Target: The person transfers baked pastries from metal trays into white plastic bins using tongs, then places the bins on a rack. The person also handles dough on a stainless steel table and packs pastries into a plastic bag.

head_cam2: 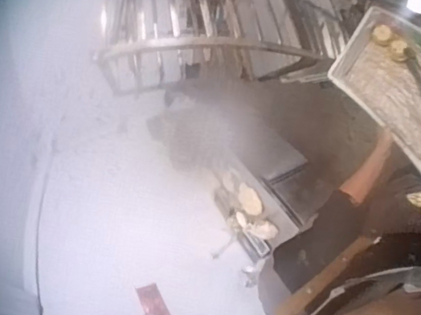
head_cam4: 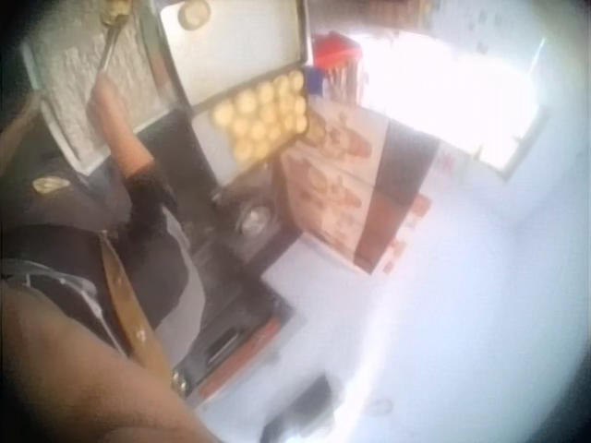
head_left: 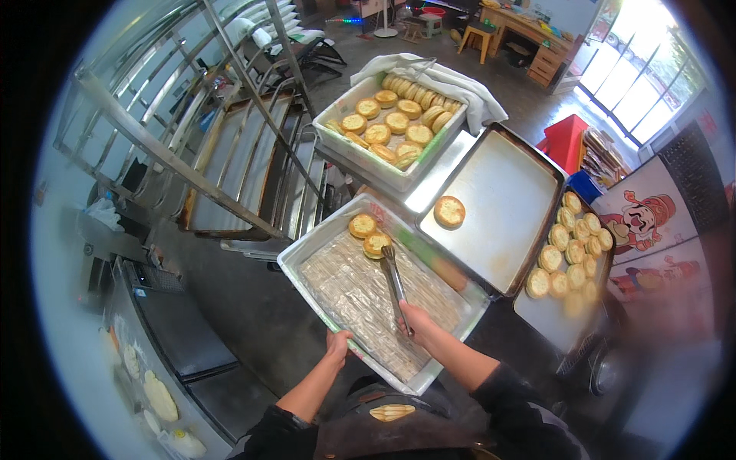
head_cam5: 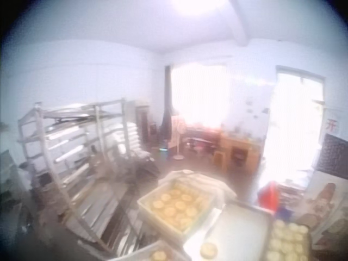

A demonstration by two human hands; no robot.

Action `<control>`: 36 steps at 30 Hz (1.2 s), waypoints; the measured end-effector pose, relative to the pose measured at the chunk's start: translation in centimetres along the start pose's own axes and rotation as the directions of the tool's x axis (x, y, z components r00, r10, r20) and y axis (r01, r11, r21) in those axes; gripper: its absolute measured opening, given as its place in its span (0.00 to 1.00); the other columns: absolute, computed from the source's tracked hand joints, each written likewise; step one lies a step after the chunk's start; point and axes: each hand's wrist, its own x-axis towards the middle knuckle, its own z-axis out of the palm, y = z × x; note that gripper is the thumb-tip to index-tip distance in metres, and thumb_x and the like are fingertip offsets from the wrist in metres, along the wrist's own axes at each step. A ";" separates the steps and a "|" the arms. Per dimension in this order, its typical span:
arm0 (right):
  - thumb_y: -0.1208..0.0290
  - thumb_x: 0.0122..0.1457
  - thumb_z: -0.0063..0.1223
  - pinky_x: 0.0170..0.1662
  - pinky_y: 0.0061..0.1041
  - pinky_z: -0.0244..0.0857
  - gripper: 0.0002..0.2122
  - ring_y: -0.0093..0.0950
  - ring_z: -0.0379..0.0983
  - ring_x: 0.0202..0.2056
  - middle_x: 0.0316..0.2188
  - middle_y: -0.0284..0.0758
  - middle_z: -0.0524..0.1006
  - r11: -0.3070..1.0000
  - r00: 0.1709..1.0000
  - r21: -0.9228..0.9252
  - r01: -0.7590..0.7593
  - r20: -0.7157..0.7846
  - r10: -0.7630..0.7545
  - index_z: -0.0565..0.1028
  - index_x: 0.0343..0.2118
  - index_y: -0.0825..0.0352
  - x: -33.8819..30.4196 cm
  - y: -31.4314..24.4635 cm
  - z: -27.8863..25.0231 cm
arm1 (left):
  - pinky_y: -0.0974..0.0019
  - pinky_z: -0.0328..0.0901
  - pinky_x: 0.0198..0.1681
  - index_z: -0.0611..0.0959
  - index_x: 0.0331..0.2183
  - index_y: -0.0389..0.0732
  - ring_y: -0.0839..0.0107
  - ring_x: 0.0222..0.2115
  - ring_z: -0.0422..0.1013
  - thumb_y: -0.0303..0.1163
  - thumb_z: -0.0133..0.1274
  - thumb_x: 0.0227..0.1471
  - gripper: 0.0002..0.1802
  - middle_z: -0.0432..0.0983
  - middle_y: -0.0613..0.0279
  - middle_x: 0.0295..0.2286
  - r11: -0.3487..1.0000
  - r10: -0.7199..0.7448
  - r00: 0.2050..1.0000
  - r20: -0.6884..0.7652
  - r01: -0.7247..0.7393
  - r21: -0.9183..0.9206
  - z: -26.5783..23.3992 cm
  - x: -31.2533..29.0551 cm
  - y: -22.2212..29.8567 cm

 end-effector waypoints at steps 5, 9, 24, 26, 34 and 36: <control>0.51 0.70 0.53 0.21 0.22 0.61 0.16 0.19 0.67 0.21 0.26 0.29 0.74 0.992 0.994 -0.078 0.099 0.041 -0.096 0.77 0.45 0.61 -10.7 0.9 -6.6 | 0.55 0.76 0.27 0.66 0.61 0.39 0.55 0.37 0.78 0.27 0.53 0.45 0.38 0.74 0.49 0.45 0.998 -0.056 0.998 -0.003 0.056 -0.029 -0.2 0.3 0.0; 0.52 0.71 0.52 0.21 0.22 0.62 0.15 0.19 0.66 0.20 0.25 0.28 0.74 0.963 0.950 -0.109 0.248 -0.167 -0.264 0.77 0.45 0.61 -15.9 -3.5 -13.5 | 0.58 0.74 0.22 0.65 0.61 0.41 0.59 0.32 0.78 0.30 0.53 0.46 0.38 0.75 0.51 0.41 0.998 -0.045 0.999 0.008 0.044 0.045 -0.1 0.8 0.2; 0.56 0.70 0.54 0.22 0.20 0.58 0.14 0.14 0.63 0.19 0.22 0.23 0.72 0.815 0.820 -0.305 0.494 -0.150 -0.553 0.80 0.40 0.63 -4.3 -12.2 -14.3 | 0.58 0.78 0.24 0.61 0.64 0.43 0.56 0.36 0.79 0.26 0.51 0.44 0.43 0.73 0.48 0.47 0.993 -0.113 0.993 0.044 0.112 0.030 0.5 1.8 -0.1; 0.58 0.70 0.55 0.23 0.19 0.58 0.13 0.14 0.63 0.20 0.23 0.23 0.72 0.790 0.795 -0.303 0.533 -0.141 -0.590 0.81 0.41 0.64 -7.0 -8.9 -13.8 | 0.56 0.78 0.25 0.63 0.62 0.41 0.56 0.35 0.79 0.27 0.51 0.45 0.40 0.73 0.49 0.45 0.998 -0.066 0.996 0.053 0.066 -0.004 0.5 1.4 0.0; 0.55 0.69 0.56 0.18 0.23 0.55 0.13 0.20 0.64 0.17 0.23 0.27 0.74 0.993 0.980 -0.110 0.040 0.197 -0.018 0.77 0.39 0.60 -4.8 -0.8 -2.4 | 0.57 0.76 0.22 0.65 0.61 0.37 0.56 0.31 0.79 0.28 0.51 0.45 0.39 0.77 0.49 0.42 0.999 -0.002 0.999 0.043 0.000 0.047 0.5 -1.6 1.0; 0.53 0.69 0.55 0.18 0.23 0.56 0.14 0.20 0.64 0.18 0.23 0.28 0.73 0.995 0.982 -0.098 0.012 0.187 0.007 0.76 0.39 0.60 -1.8 -1.1 2.3 | 0.57 0.75 0.21 0.65 0.62 0.37 0.56 0.31 0.79 0.28 0.52 0.45 0.40 0.77 0.48 0.42 0.998 0.014 0.999 0.038 -0.016 0.064 0.1 -1.7 0.4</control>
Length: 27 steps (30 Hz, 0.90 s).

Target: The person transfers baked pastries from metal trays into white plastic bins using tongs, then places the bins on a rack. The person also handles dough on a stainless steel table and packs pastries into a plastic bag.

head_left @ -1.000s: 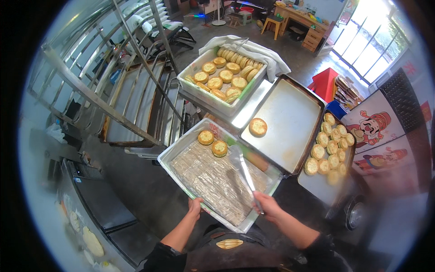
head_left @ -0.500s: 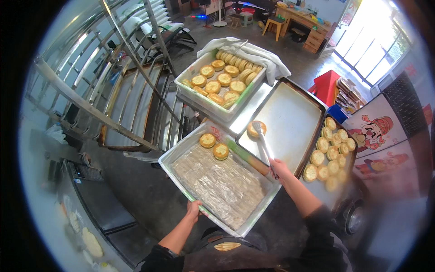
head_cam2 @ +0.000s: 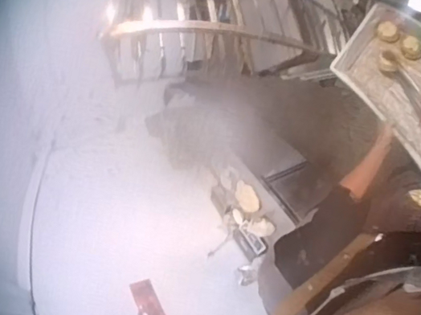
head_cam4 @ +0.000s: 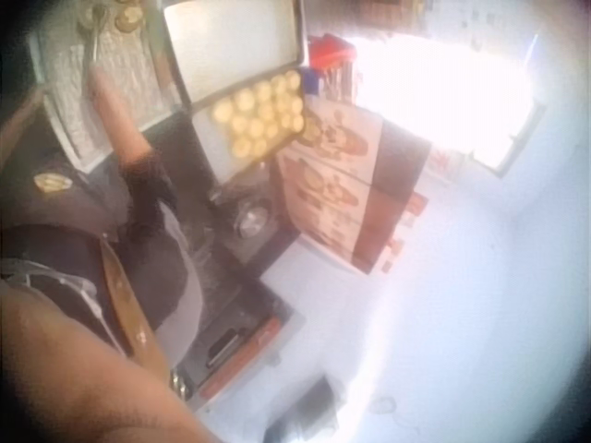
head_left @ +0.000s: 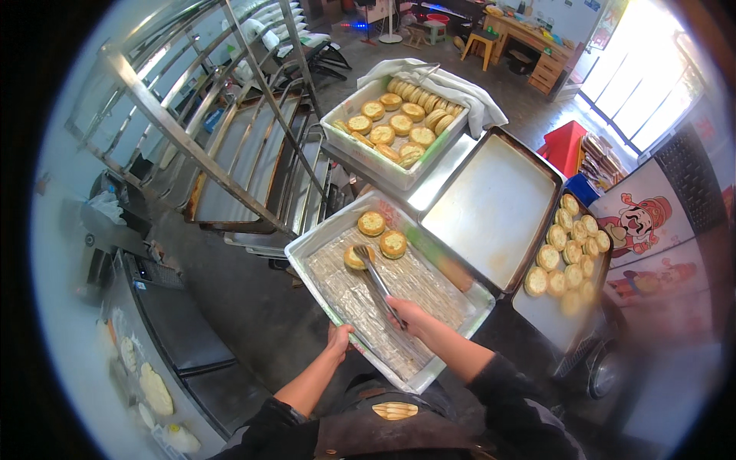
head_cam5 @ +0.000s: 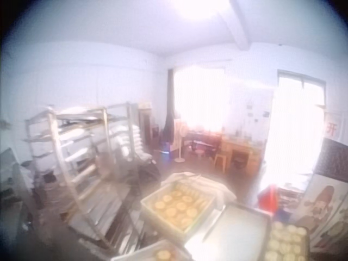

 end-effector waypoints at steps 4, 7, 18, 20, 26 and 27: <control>0.50 0.72 0.50 0.19 0.20 0.59 0.15 0.17 0.63 0.18 0.22 0.25 0.72 0.992 0.990 -0.044 -0.116 -0.088 0.112 0.74 0.38 0.58 -1.1 0.3 2.6 | 0.58 0.70 0.17 0.69 0.59 0.34 0.55 0.29 0.79 0.31 0.51 0.48 0.35 0.78 0.47 0.38 1.000 -0.031 0.999 0.010 0.031 0.007 -1.3 1.2 -1.3; 0.50 0.71 0.51 0.20 0.19 0.60 0.15 0.16 0.65 0.20 0.25 0.25 0.74 1.000 1.000 -0.025 -0.008 0.003 0.008 0.75 0.39 0.59 -9.2 3.8 -0.8 | 0.61 0.66 0.13 0.75 0.43 0.30 0.61 0.18 0.74 0.32 0.50 0.52 0.19 0.76 0.52 0.29 0.975 -0.192 0.969 0.157 0.207 -0.086 -3.0 3.1 -0.7; 0.50 0.71 0.52 0.18 0.18 0.63 0.15 0.18 0.70 0.19 0.24 0.28 0.76 0.951 0.760 0.145 0.273 -0.639 -0.121 0.76 0.45 0.58 -34.3 15.7 -24.3 | 0.52 0.73 0.26 0.72 0.45 0.30 0.54 0.27 0.75 0.36 0.47 0.49 0.23 0.76 0.47 0.35 0.953 -0.273 0.949 0.157 0.289 -0.088 -3.5 4.0 -0.4; 0.48 0.70 0.52 0.18 0.19 0.62 0.18 0.18 0.69 0.19 0.26 0.28 0.76 0.911 0.828 0.295 0.287 -0.554 -0.082 0.75 0.48 0.58 -32.6 16.3 -27.1 | 0.53 0.73 0.25 0.72 0.44 0.31 0.56 0.26 0.74 0.36 0.47 0.48 0.23 0.75 0.49 0.34 0.955 -0.253 0.958 0.136 0.270 -0.125 -2.5 2.8 -2.2; 0.45 0.67 0.56 0.17 0.21 0.58 0.18 0.22 0.64 0.17 0.25 0.30 0.72 0.716 0.885 0.572 0.400 -0.444 -0.140 0.72 0.47 0.53 -20.6 11.1 -29.4 | 0.60 0.68 0.21 0.71 0.41 0.34 0.62 0.19 0.68 0.37 0.48 0.49 0.20 0.72 0.54 0.30 0.947 -0.249 0.968 0.035 0.251 -0.199 1.6 -1.7 -6.2; 0.46 0.67 0.56 0.17 0.22 0.58 0.17 0.22 0.64 0.17 0.24 0.30 0.71 0.686 0.874 0.588 0.429 -0.463 -0.150 0.72 0.47 0.53 -18.4 9.5 -29.2 | 0.61 0.67 0.21 0.71 0.41 0.34 0.63 0.18 0.67 0.37 0.49 0.49 0.20 0.72 0.54 0.29 0.937 -0.254 0.967 0.023 0.252 -0.241 2.5 -2.6 -6.8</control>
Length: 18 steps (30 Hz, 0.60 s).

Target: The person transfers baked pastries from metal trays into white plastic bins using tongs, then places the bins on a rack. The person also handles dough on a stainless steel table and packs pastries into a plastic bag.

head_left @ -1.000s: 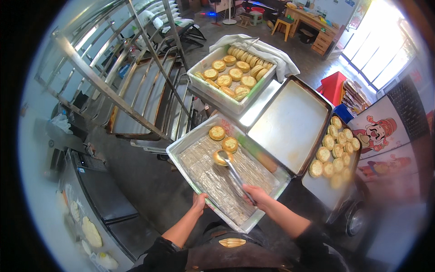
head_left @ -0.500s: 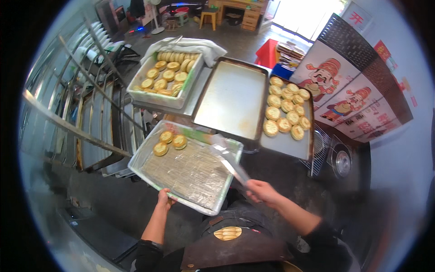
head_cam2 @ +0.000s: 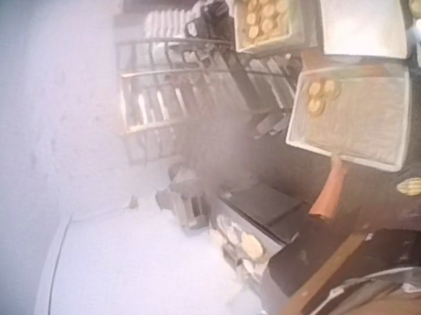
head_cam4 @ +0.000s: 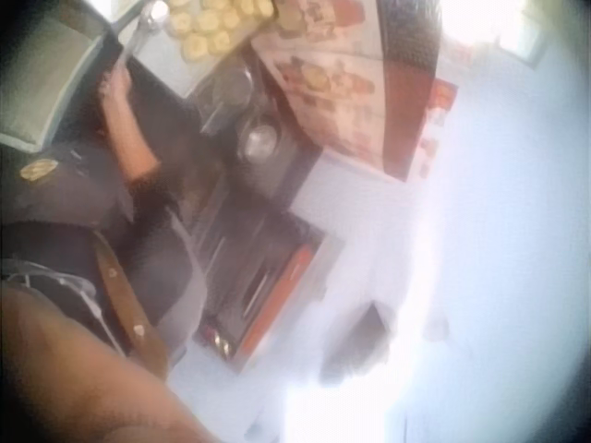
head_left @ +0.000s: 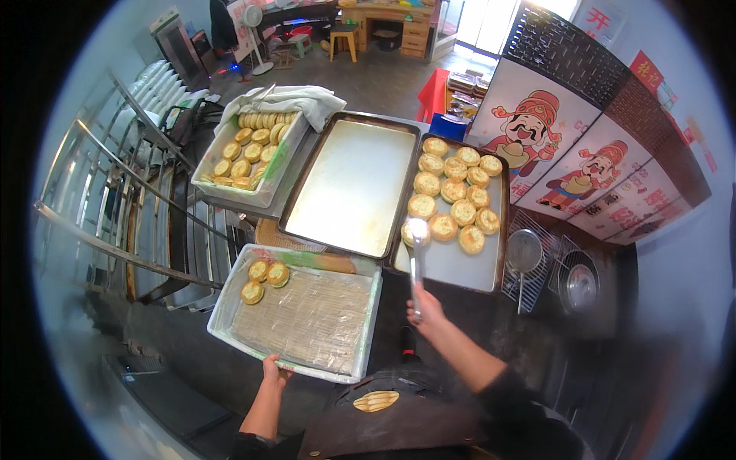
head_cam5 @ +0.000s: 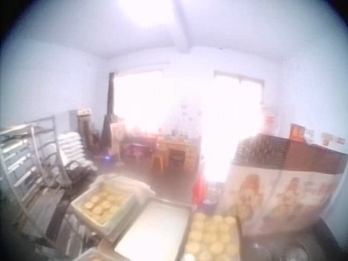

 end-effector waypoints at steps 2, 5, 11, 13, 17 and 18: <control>0.48 0.69 0.53 0.17 0.22 0.57 0.16 0.22 0.63 0.17 0.24 0.29 0.71 0.993 0.996 0.070 0.090 -0.027 -0.089 0.71 0.47 0.55 3.7 -0.5 3.4 | 0.60 0.67 0.22 0.70 0.42 0.36 0.64 0.19 0.65 0.38 0.49 0.48 0.20 0.71 0.56 0.29 0.996 -0.049 0.995 -0.085 0.042 -0.082 0.8 -1.8 -2.0; 0.50 0.71 0.51 0.16 0.23 0.56 0.19 0.20 0.63 0.16 0.23 0.29 0.70 0.980 0.967 -0.027 0.199 -0.154 -0.201 0.73 0.55 0.58 7.5 -2.5 6.2 | 0.59 0.68 0.25 0.71 0.43 0.37 0.63 0.24 0.68 0.38 0.49 0.47 0.21 0.72 0.55 0.31 0.999 0.030 0.997 -0.071 -0.031 -0.008 1.2 -4.7 -4.7; 0.55 0.70 0.53 0.16 0.24 0.53 0.15 0.19 0.61 0.14 0.17 0.26 0.67 0.964 0.947 -0.048 0.263 -0.179 -0.267 0.77 0.48 0.62 7.9 -3.5 5.7 | 0.56 0.72 0.29 0.72 0.46 0.36 0.59 0.31 0.73 0.39 0.49 0.48 0.24 0.75 0.53 0.36 0.994 0.030 0.991 -0.132 -0.043 -0.098 0.5 -8.3 -8.1; 0.56 0.70 0.54 0.17 0.23 0.53 0.15 0.18 0.60 0.14 0.18 0.26 0.67 0.953 0.945 -0.048 0.299 -0.126 -0.303 0.77 0.49 0.62 7.3 -2.7 4.8 | 0.54 0.72 0.29 0.72 0.46 0.35 0.59 0.30 0.73 0.39 0.48 0.49 0.24 0.75 0.53 0.36 0.989 0.089 0.990 -0.107 -0.101 -0.112 0.0 -8.8 -9.3; 0.58 0.70 0.55 0.18 0.20 0.53 0.20 0.16 0.60 0.16 0.20 0.26 0.69 0.928 0.931 -0.106 0.358 -0.033 -0.363 0.73 0.59 0.65 6.0 -1.8 2.8 | 0.53 0.72 0.29 0.72 0.45 0.36 0.59 0.28 0.73 0.40 0.48 0.51 0.22 0.75 0.53 0.35 0.974 0.137 0.979 -0.150 -0.160 -0.159 -0.9 -9.4 -10.8; 0.58 0.70 0.55 0.18 0.20 0.53 0.22 0.15 0.59 0.16 0.21 0.26 0.69 0.913 0.919 -0.120 0.391 -0.010 -0.394 0.72 0.60 0.67 5.2 -1.9 2.3 | 0.53 0.72 0.28 0.72 0.44 0.36 0.59 0.27 0.73 0.40 0.48 0.52 0.21 0.75 0.53 0.34 0.976 0.144 0.980 -0.134 -0.163 -0.144 -1.2 -9.6 -11.1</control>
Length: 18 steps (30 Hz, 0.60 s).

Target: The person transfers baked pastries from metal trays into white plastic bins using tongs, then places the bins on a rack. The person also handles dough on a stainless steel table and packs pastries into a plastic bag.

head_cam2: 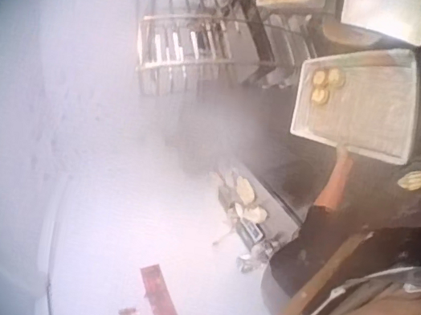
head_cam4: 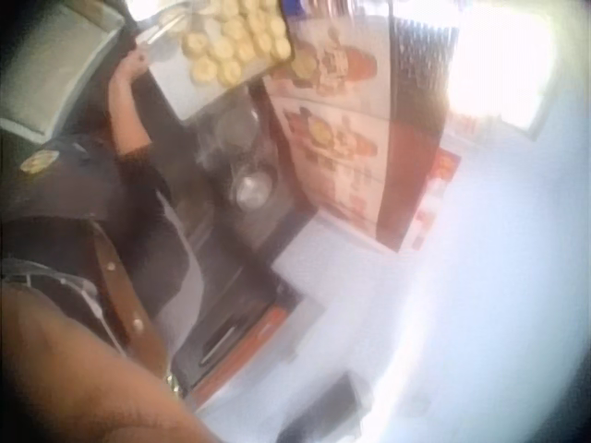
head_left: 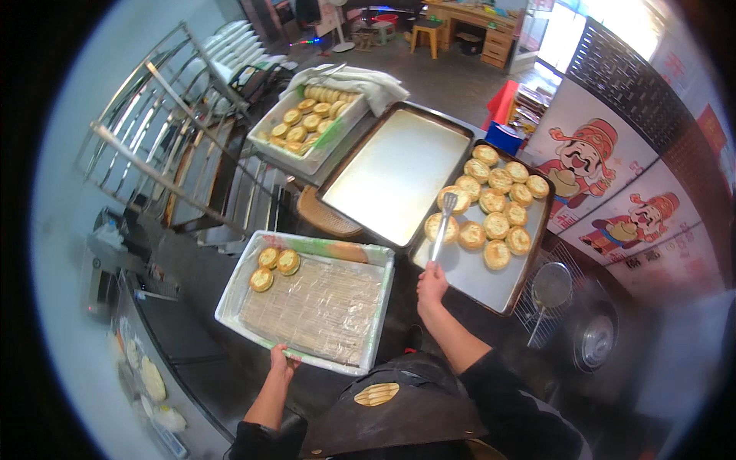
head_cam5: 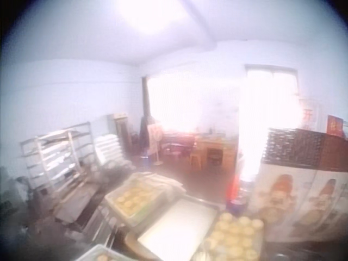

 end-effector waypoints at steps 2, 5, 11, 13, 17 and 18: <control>0.59 0.71 0.54 0.18 0.19 0.53 0.24 0.15 0.59 0.17 0.21 0.25 0.68 0.997 0.999 -0.074 0.016 0.036 -0.013 0.70 0.62 0.68 -1.9 -0.5 -1.2 | 0.53 0.72 0.28 0.72 0.44 0.36 0.58 0.25 0.72 0.39 0.48 0.52 0.21 0.75 0.52 0.33 0.999 -0.029 0.999 -0.037 0.030 0.026 -0.5 -0.1 -0.4; 0.60 0.72 0.53 0.19 0.18 0.54 0.19 0.13 0.59 0.17 0.21 0.23 0.68 0.969 0.976 -0.219 0.112 0.207 -0.066 0.74 0.59 0.66 -7.1 -1.4 -3.3 | 0.51 0.75 0.26 0.72 0.43 0.32 0.57 0.22 0.73 0.37 0.50 0.53 0.21 0.74 0.48 0.31 1.000 0.006 0.986 -0.165 -0.009 -0.017 -1.2 -0.3 -1.3; 0.57 0.70 0.54 0.18 0.19 0.54 0.11 0.16 0.62 0.17 0.22 0.24 0.70 0.834 0.811 -0.535 -0.136 0.424 0.404 0.78 0.46 0.58 -16.8 1.5 -3.7 | 0.49 0.79 0.27 0.66 0.58 0.34 0.51 0.30 0.79 0.30 0.49 0.49 0.33 0.74 0.46 0.41 0.992 0.124 0.992 -0.036 -0.125 -0.026 -1.5 -1.1 -2.7; 0.55 0.69 0.55 0.18 0.22 0.55 0.13 0.18 0.63 0.18 0.24 0.26 0.72 0.735 0.758 -0.626 -0.260 0.339 0.557 0.77 0.47 0.58 -17.6 4.1 -1.1 | 0.49 0.78 0.24 0.70 0.53 0.30 0.51 0.29 0.79 0.32 0.50 0.49 0.29 0.76 0.48 0.36 0.979 0.205 0.978 -0.025 -0.206 -0.014 -1.0 -1.9 -3.1; 0.51 0.69 0.54 0.19 0.20 0.57 0.15 0.19 0.63 0.18 0.22 0.27 0.71 0.614 0.703 -0.674 -0.411 0.194 0.684 0.73 0.36 0.59 -19.5 10.2 5.7 | 0.49 0.78 0.21 0.71 0.50 0.28 0.51 0.29 0.79 0.33 0.50 0.49 0.28 0.76 0.47 0.35 0.965 0.257 0.966 -0.025 -0.258 -0.046 -0.1 -4.4 -4.2; 0.50 0.69 0.54 0.19 0.20 0.57 0.16 0.20 0.63 0.18 0.22 0.27 0.71 0.621 0.685 -0.674 -0.401 0.229 0.691 0.72 0.36 0.59 -20.1 11.0 6.6 | 0.49 0.78 0.23 0.70 0.51 0.28 0.50 0.28 0.78 0.33 0.51 0.49 0.28 0.74 0.46 0.37 0.950 0.307 0.951 -0.038 -0.308 -0.041 0.0 -4.9 -4.5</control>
